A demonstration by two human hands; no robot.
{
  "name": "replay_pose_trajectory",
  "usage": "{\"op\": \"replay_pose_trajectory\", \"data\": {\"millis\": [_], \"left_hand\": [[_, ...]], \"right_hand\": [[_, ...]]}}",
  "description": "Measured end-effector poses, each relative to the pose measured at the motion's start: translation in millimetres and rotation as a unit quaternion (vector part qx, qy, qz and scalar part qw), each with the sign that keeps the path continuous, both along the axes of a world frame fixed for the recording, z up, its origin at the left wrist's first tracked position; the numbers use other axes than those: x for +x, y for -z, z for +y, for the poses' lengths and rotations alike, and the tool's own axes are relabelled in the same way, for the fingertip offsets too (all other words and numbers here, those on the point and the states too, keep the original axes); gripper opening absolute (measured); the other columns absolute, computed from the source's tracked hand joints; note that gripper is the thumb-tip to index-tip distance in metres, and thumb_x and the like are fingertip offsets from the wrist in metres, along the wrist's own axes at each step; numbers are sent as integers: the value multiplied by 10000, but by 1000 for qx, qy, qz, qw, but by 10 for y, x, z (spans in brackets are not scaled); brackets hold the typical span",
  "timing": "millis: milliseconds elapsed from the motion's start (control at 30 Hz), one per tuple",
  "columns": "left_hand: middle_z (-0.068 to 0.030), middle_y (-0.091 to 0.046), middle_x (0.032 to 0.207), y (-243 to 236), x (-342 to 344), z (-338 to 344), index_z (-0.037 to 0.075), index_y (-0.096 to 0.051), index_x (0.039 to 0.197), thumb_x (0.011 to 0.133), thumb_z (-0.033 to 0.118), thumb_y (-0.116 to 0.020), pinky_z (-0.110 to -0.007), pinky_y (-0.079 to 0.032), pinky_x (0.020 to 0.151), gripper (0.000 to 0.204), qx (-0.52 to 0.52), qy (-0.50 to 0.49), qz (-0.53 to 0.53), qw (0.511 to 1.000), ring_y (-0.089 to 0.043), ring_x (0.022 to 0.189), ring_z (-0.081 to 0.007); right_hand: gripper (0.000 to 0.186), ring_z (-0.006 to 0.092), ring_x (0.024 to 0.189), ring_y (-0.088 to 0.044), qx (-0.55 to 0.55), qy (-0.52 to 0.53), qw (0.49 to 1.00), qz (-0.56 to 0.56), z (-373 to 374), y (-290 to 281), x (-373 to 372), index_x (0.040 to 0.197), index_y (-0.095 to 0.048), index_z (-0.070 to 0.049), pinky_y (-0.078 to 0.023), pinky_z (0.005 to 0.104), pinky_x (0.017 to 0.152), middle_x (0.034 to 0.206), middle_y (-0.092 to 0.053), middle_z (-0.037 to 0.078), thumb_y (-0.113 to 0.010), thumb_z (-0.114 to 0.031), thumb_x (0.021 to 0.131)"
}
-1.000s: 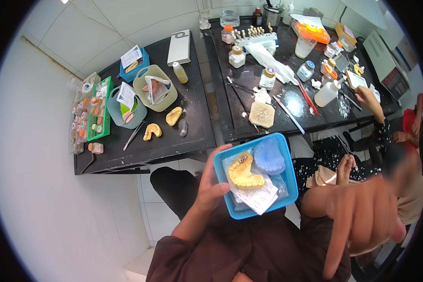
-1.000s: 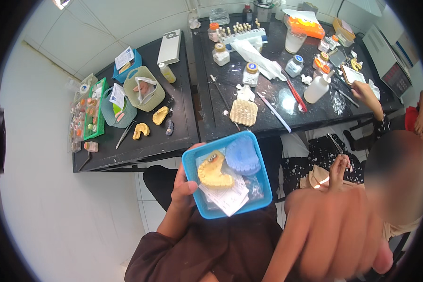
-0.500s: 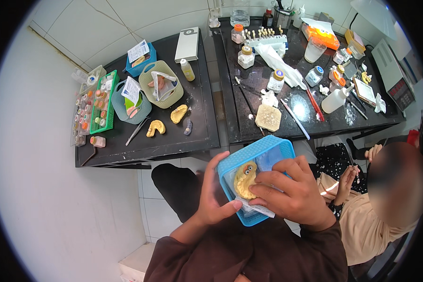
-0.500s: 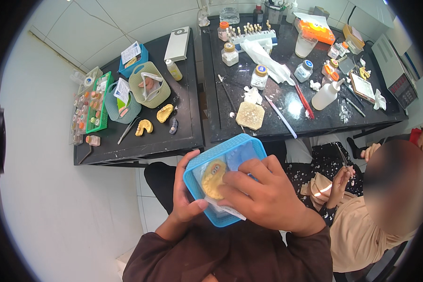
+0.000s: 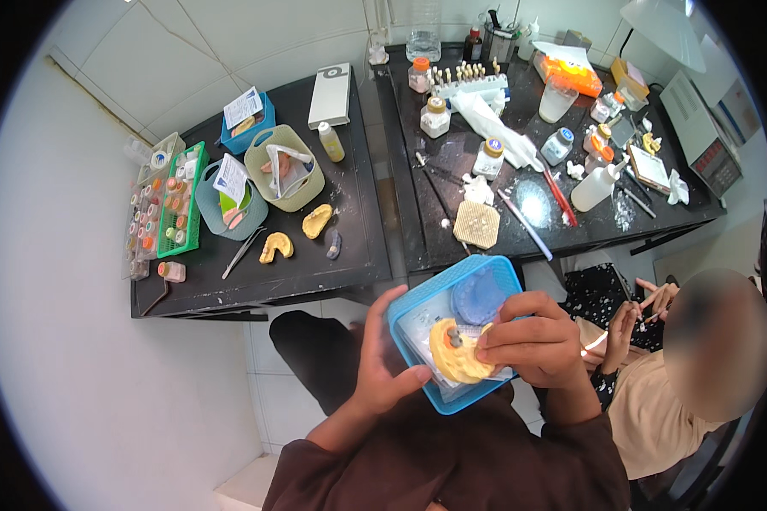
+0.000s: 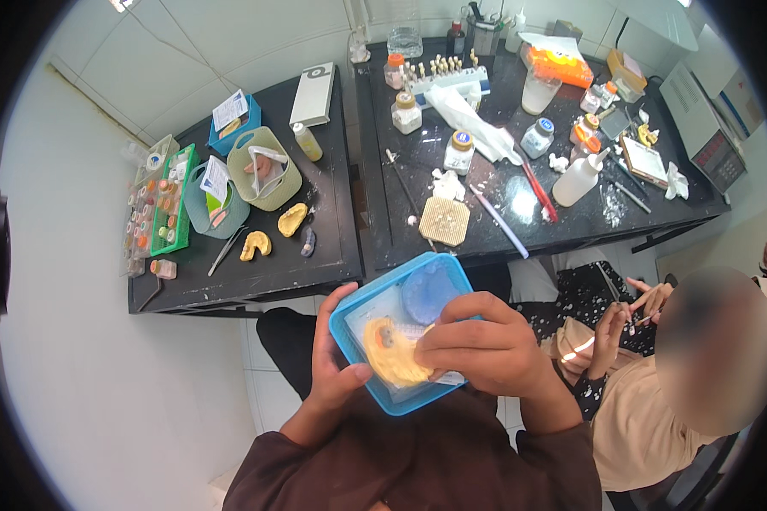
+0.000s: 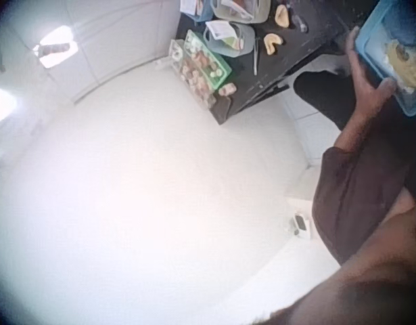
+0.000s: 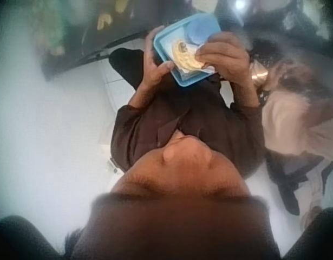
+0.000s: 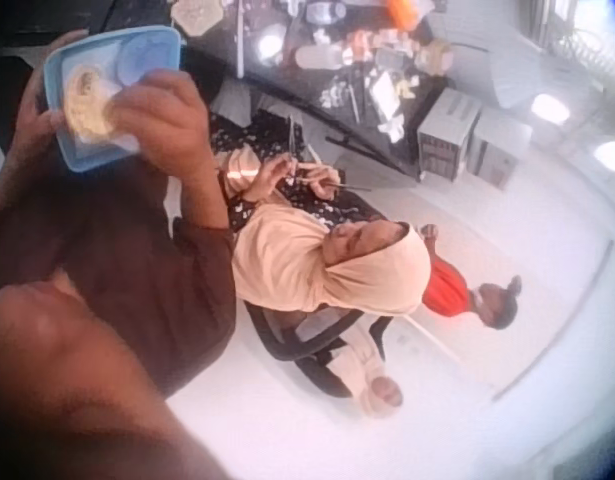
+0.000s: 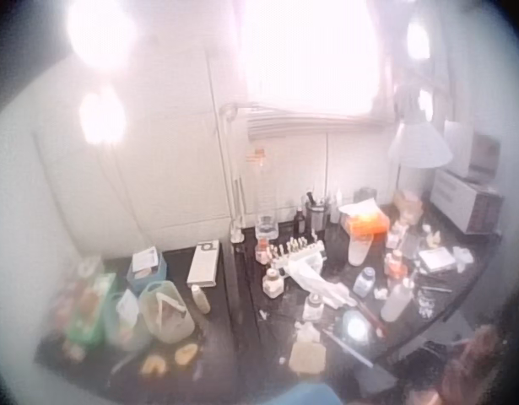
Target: The person sits at a workbench and uses a fine brush to apply a white substance to a small dental mold and a yellow dental cast. They repeatedly dip the brush into a container and carefully paint the surfaces of the objects.
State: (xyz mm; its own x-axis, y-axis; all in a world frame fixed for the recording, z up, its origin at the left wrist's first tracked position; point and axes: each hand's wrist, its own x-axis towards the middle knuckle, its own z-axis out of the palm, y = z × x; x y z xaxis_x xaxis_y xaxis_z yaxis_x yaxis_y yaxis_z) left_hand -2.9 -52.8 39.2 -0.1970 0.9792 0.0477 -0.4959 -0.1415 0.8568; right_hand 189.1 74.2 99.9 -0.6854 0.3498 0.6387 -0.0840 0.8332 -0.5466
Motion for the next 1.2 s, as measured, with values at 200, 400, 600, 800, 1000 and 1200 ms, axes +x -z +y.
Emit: {"op": "replay_pose_trajectory", "data": {"millis": [200, 400, 600, 800, 1000, 1200], "left_hand": [[-176, -422, 1404, 57, 7, 35, 38, -174, 1528, 767, 172, -783, -415, -353, 1110, 983, 4, 10, -27, 1000, -461, 1312, -279], [-180, -426, 1400, 79, -6, 38, 41, -176, 1529, 771, 173, -778, -415, -356, 1108, 977, 10, 11, -35, 999, -469, 1305, -279], [-174, -436, 1392, 93, -38, 23, 45, -174, 1531, 774, 154, -777, -414, -360, 1104, 974, 6, 17, -39, 999, -472, 1299, -272], [-168, -448, 1385, 93, -109, -35, 57, -178, 1534, 782, 138, -774, -412, -367, 1097, 963, -6, 10, -26, 1000, -469, 1293, -261], [-173, -442, 1410, 226, -183, -84, 47, -202, 1531, 786, 175, -773, -405, -352, 1108, 948, -8, -20, -19, 1000, -462, 1306, -259], [-170, -455, 1418, 324, -382, -115, 11, -255, 1504, 769, 244, -770, -403, -336, 1131, 927, 13, -94, -75, 993, -465, 1326, -269]], "right_hand": [[258, 228, 873, -632, -52, -40, 995, 74, 120, 76, 22, 910, -779, -78, -558, 326, 770, 953, -714, 7, -772, -41, 655], [198, 237, 867, -635, -84, -57, 988, 112, 134, 123, -4, 900, -775, -73, -568, 341, 774, 940, -716, 19, -774, -32, 707], [248, 240, 862, -641, -78, -50, 993, 76, 108, 76, -23, 903, -771, -76, -567, 346, 773, 938, -717, 18, -767, -42, 657], [297, 227, 889, -649, 83, -34, 989, -119, 18, -22, -115, 918, -742, -93, -564, 311, 728, 973, -684, 4, -737, -71, 622], [315, 235, 936, -638, 82, -2, 986, -145, -68, -33, -247, 973, -736, -107, -554, 347, 767, 1034, -674, 14, -783, -125, 662], [345, 300, 1000, -599, 47, 84, 995, -41, -82, 33, -225, 976, -731, -97, -513, 420, 858, 1093, -670, 69, -848, -235, 683]]}}
